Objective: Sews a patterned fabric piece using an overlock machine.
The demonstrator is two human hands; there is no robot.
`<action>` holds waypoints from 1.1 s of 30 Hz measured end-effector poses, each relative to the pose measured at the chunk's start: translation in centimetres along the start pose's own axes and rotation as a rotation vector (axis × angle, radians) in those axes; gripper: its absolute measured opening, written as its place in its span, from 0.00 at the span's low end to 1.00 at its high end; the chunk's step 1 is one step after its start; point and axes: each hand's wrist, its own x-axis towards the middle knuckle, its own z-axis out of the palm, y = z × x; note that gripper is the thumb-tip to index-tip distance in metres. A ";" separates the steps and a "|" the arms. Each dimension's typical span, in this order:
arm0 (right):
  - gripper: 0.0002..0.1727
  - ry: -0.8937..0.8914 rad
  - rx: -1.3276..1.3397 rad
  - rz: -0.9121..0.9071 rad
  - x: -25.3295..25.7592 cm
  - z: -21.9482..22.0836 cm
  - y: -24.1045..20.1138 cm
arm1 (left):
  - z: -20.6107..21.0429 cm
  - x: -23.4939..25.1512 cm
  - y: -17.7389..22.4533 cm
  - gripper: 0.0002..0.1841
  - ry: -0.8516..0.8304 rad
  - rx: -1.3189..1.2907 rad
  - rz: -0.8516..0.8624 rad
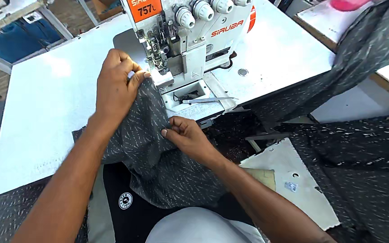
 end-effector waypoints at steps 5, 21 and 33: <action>0.05 0.005 -0.036 0.028 -2.4 -0.9 1.6 | 1.1 -3.9 5.3 0.27 -0.035 0.135 0.015; 0.07 0.048 -0.027 0.025 -2.2 -1.9 1.1 | 2.4 -3.4 6.2 0.36 -0.067 0.319 0.066; 0.08 0.067 0.029 0.011 -2.3 -2.4 1.1 | 2.2 -3.0 7.5 0.36 -0.109 0.355 0.014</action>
